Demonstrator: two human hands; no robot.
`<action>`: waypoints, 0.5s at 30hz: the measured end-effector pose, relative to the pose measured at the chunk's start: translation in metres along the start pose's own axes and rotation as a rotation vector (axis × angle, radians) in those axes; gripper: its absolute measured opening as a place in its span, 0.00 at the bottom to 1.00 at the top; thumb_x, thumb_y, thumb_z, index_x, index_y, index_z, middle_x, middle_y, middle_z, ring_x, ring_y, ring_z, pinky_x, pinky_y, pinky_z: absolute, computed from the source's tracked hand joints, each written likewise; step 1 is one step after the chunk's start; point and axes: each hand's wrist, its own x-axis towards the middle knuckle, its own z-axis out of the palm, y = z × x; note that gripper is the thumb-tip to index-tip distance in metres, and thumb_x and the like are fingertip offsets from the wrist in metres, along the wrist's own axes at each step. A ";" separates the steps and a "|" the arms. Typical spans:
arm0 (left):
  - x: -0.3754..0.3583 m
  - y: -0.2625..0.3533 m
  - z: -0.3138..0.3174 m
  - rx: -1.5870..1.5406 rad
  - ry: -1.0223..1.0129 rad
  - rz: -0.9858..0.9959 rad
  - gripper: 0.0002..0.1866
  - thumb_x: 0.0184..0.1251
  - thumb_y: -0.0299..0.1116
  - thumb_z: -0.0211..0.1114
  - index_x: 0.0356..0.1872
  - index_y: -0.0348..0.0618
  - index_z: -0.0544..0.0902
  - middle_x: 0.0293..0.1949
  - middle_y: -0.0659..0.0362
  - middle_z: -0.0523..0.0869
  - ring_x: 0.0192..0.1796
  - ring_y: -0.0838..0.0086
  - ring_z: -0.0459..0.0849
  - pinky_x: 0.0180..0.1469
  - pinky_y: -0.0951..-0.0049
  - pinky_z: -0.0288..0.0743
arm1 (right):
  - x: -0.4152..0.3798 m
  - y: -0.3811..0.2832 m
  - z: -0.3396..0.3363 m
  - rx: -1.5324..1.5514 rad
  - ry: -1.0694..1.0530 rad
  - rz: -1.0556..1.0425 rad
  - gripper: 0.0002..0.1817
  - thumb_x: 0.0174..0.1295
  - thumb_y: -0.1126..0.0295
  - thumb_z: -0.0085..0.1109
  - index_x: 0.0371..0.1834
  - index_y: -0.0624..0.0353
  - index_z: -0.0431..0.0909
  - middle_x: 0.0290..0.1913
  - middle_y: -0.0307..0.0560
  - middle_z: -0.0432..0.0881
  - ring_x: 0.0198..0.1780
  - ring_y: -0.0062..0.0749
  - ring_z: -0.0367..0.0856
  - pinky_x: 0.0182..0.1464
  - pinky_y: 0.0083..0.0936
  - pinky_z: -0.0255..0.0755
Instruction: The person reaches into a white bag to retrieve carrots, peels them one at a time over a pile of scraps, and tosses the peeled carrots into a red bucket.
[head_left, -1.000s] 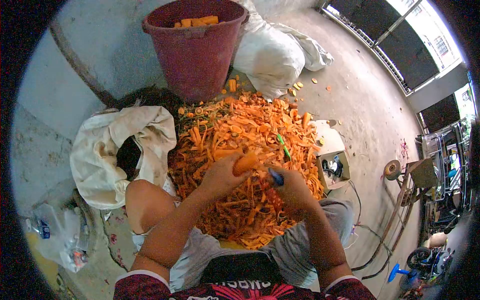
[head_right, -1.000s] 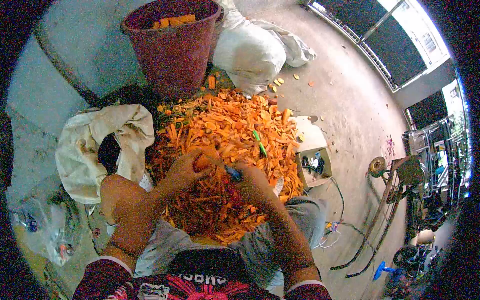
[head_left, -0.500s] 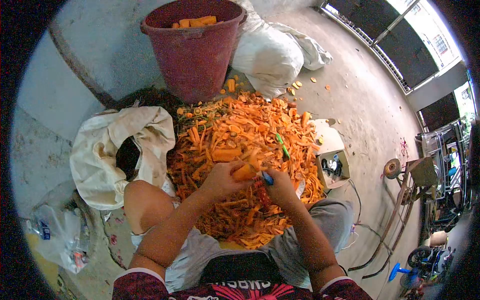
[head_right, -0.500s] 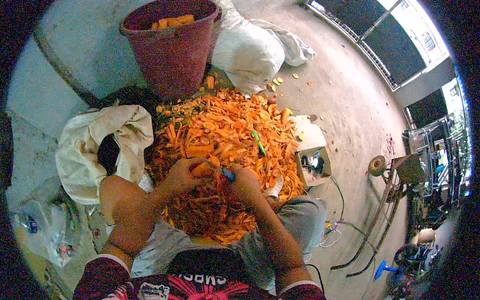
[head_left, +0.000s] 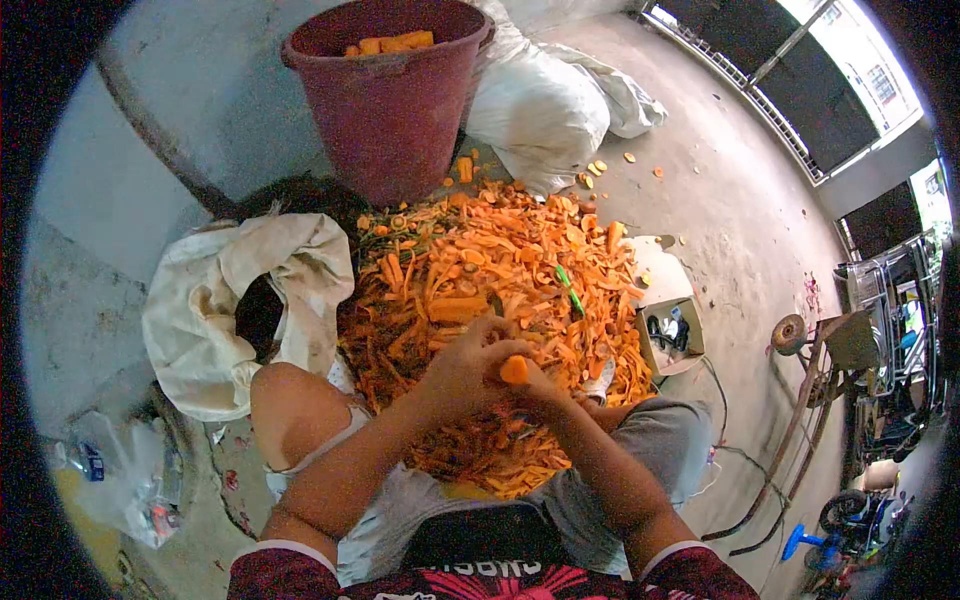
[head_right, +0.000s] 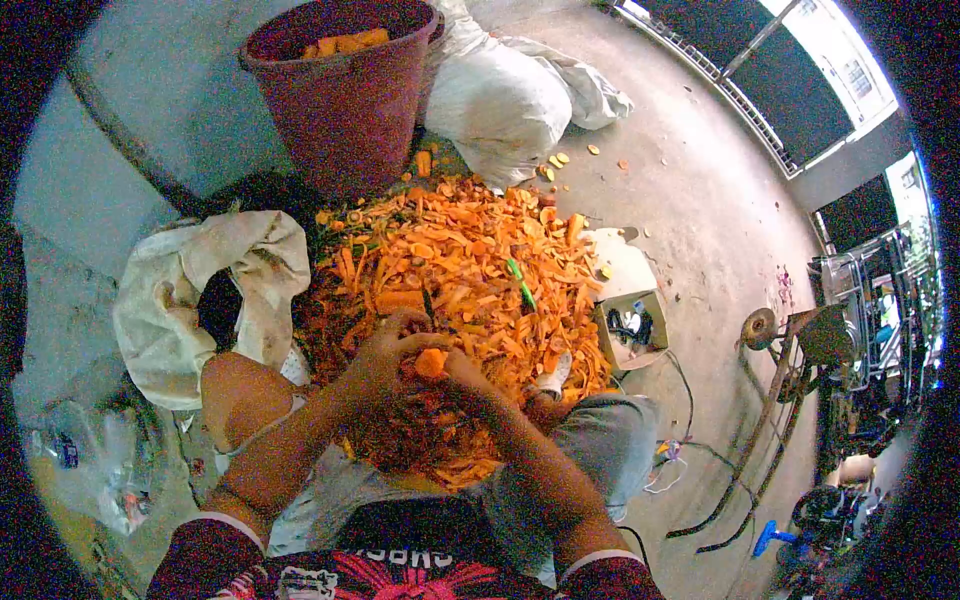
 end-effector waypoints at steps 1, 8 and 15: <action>0.001 -0.001 0.000 -0.011 0.032 -0.025 0.21 0.36 0.35 0.67 0.37 0.46 0.73 0.40 0.53 0.71 0.44 0.59 0.71 0.44 0.68 0.67 | 0.002 0.011 0.001 0.031 0.015 0.059 0.11 0.48 0.71 0.53 0.36 0.57 0.73 0.31 0.40 0.76 0.27 0.24 0.74 0.28 0.21 0.69; 0.004 -0.034 -0.003 -0.117 0.157 -0.304 0.21 0.37 0.32 0.66 0.37 0.40 0.72 0.37 0.50 0.74 0.42 0.58 0.73 0.43 0.67 0.67 | 0.024 -0.010 -0.021 0.515 0.240 0.234 0.12 0.50 0.72 0.51 0.39 0.61 0.69 0.29 0.39 0.75 0.27 0.21 0.72 0.29 0.16 0.68; 0.011 -0.041 0.001 -0.002 -0.054 -0.472 0.22 0.37 0.30 0.64 0.38 0.39 0.72 0.32 0.50 0.78 0.37 0.59 0.76 0.39 0.69 0.69 | 0.014 -0.045 -0.019 -0.551 0.201 0.145 0.14 0.43 0.74 0.51 0.36 0.61 0.70 0.24 0.52 0.74 0.26 0.40 0.74 0.28 0.30 0.66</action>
